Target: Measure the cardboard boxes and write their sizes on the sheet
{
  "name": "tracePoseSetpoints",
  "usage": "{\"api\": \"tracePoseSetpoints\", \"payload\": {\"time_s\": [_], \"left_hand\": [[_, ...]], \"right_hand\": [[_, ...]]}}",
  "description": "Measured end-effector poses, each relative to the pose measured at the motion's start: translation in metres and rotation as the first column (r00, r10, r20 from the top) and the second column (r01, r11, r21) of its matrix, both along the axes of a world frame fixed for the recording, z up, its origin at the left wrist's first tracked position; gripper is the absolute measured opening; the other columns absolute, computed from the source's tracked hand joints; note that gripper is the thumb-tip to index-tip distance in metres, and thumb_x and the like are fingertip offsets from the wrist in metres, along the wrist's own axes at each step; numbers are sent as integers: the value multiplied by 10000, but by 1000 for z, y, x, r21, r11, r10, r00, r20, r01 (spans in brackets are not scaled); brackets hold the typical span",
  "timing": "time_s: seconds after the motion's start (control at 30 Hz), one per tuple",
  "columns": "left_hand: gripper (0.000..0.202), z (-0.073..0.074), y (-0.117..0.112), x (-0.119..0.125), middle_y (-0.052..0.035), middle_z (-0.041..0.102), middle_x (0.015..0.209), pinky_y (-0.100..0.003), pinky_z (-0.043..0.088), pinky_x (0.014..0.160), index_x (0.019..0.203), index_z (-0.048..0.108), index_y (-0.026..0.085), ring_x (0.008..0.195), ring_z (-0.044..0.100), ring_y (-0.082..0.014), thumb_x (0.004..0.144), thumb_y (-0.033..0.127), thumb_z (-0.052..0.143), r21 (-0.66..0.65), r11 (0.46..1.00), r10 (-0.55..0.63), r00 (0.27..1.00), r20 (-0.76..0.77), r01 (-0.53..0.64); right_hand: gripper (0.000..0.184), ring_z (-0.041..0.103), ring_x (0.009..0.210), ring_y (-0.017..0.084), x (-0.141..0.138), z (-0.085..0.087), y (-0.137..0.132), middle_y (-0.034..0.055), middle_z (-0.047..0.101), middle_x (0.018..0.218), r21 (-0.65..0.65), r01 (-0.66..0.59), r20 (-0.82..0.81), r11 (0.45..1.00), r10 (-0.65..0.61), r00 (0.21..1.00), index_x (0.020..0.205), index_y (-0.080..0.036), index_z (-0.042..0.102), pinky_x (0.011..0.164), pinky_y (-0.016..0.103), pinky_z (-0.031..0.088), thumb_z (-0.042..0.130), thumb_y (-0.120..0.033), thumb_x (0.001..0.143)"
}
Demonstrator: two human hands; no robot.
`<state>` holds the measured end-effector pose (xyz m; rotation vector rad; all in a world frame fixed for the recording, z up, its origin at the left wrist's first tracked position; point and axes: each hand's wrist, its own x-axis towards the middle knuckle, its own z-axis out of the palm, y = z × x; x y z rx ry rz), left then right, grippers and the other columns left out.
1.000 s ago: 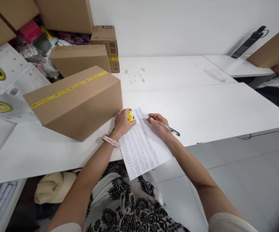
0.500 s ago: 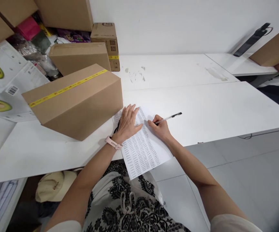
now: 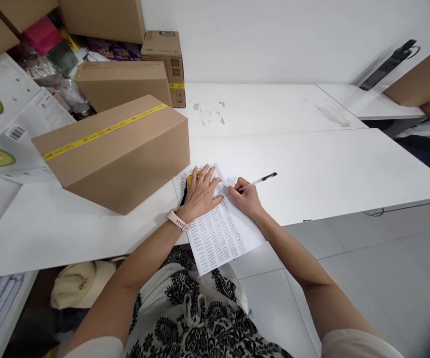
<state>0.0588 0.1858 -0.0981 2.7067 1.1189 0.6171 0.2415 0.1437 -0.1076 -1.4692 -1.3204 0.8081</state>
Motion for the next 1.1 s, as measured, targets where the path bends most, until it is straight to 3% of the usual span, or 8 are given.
{"api": "tracePoseSetpoints", "payload": {"time_s": [1.1], "left_hand": [[455, -4, 0, -1, -178, 493, 1534, -612, 85, 1271, 1265, 615, 156, 1501, 330, -349, 902, 424, 667, 62, 998, 14, 997, -75, -10]], "right_hand": [[248, 310, 553, 103, 1, -3, 2, -69, 363, 564, 24, 29, 8, 999, -29, 1000, 610, -232, 401, 534, 284, 230, 609, -272, 738]]}}
